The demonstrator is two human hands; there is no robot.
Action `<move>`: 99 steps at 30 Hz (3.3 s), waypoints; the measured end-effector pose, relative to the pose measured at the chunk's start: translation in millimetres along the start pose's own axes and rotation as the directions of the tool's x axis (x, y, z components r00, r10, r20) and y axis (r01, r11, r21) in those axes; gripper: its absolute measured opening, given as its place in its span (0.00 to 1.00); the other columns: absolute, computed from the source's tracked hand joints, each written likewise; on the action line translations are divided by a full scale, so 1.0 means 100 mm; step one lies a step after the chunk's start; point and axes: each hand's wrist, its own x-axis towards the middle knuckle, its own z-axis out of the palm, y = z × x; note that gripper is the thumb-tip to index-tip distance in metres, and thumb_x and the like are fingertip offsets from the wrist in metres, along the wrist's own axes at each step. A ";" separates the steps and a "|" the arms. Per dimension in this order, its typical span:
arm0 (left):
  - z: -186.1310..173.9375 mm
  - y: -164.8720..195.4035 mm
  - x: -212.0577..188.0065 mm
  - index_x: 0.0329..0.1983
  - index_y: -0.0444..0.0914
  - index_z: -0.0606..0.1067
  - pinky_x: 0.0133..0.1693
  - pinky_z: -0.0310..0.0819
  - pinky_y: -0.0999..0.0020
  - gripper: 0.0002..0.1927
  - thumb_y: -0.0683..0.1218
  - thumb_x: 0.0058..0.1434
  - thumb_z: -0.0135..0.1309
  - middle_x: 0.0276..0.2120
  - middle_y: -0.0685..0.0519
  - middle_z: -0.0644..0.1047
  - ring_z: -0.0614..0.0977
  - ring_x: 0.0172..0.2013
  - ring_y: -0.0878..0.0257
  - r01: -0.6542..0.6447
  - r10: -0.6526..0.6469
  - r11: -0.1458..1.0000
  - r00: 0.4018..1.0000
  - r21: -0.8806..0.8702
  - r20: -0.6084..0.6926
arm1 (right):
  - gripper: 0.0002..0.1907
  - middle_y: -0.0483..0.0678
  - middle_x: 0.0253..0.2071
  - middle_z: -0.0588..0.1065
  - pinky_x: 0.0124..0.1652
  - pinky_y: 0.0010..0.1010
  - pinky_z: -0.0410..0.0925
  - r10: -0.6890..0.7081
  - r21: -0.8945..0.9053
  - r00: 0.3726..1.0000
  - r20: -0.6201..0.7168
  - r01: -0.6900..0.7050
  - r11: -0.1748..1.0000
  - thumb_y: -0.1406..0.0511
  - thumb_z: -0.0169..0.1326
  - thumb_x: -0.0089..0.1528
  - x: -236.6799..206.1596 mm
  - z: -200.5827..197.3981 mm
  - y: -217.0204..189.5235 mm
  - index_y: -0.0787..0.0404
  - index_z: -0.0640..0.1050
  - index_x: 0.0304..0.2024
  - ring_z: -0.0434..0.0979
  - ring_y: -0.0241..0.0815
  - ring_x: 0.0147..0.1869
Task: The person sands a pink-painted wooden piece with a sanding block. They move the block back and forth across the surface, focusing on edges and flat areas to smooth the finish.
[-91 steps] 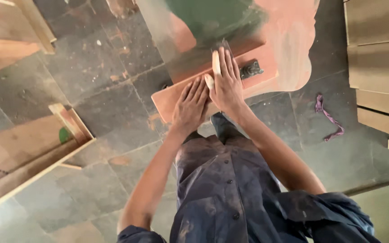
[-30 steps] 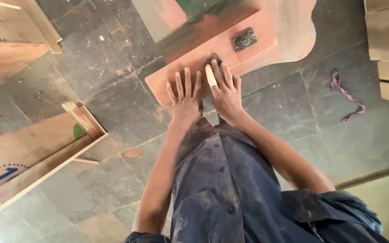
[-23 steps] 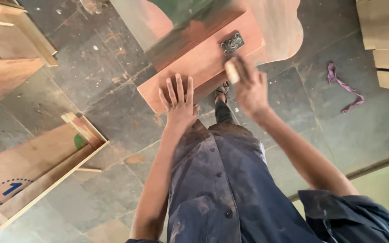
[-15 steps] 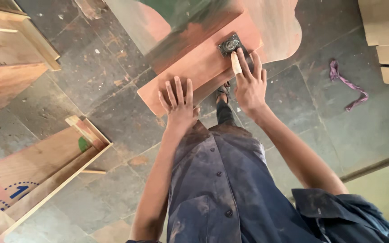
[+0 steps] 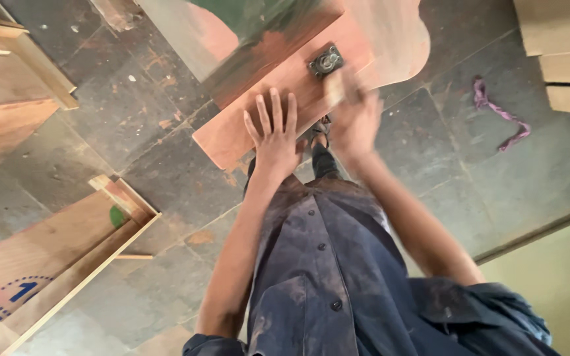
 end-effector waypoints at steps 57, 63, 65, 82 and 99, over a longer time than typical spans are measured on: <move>0.00 -0.05 -0.06 0.79 0.35 0.44 0.72 0.30 0.36 0.58 0.54 0.54 0.65 0.77 0.41 0.46 0.42 0.77 0.43 -0.079 0.078 0.997 0.995 -0.016 -0.066 | 0.35 0.43 0.78 0.61 0.48 0.35 0.67 0.128 -0.132 0.991 0.036 -0.122 0.984 0.80 0.53 0.54 -0.15 0.21 0.75 0.66 0.75 0.66 0.68 0.48 0.47; -0.02 -0.08 -0.09 0.79 0.35 0.44 0.73 0.30 0.39 0.56 0.51 0.55 0.63 0.78 0.40 0.46 0.43 0.77 0.44 -0.046 0.045 0.997 0.999 -0.061 -0.016 | 0.33 0.44 0.80 0.59 0.51 0.34 0.67 0.158 -0.011 0.985 -0.066 -0.160 0.987 0.80 0.53 0.59 -0.15 -0.06 0.56 0.67 0.74 0.68 0.68 0.49 0.53; -0.03 -0.12 -0.10 0.79 0.35 0.44 0.74 0.31 0.42 0.54 0.48 0.55 0.62 0.78 0.40 0.46 0.44 0.78 0.45 -0.035 0.034 0.997 0.999 -0.065 -0.011 | 0.30 0.45 0.79 0.62 0.55 0.38 0.67 0.128 -0.033 0.988 -0.084 -0.131 0.991 0.78 0.55 0.56 -0.08 -0.17 0.56 0.67 0.75 0.62 0.69 0.51 0.55; 0.05 0.18 -0.15 0.76 0.33 0.56 0.76 0.43 0.49 0.32 0.50 0.74 0.47 0.76 0.41 0.56 0.55 0.77 0.45 -0.212 0.147 0.937 0.960 -0.279 -0.237 | 0.33 0.46 0.67 0.73 0.46 0.46 0.68 0.246 -0.132 0.969 -0.025 -0.247 0.960 0.76 0.52 0.58 0.02 -0.08 0.87 0.63 0.73 0.69 0.72 0.54 0.53; 0.39 0.77 0.37 0.74 0.35 0.62 0.73 0.50 0.51 0.33 0.43 0.65 0.51 0.73 0.46 0.62 0.61 0.73 0.51 -0.176 0.111 0.970 0.936 -0.169 -0.334 | 0.49 0.48 0.80 0.50 0.64 0.56 0.63 -0.049 -0.145 0.941 0.334 0.103 0.984 0.76 0.53 0.54 0.53 -0.29 0.46 0.58 0.55 0.77 0.48 0.64 0.80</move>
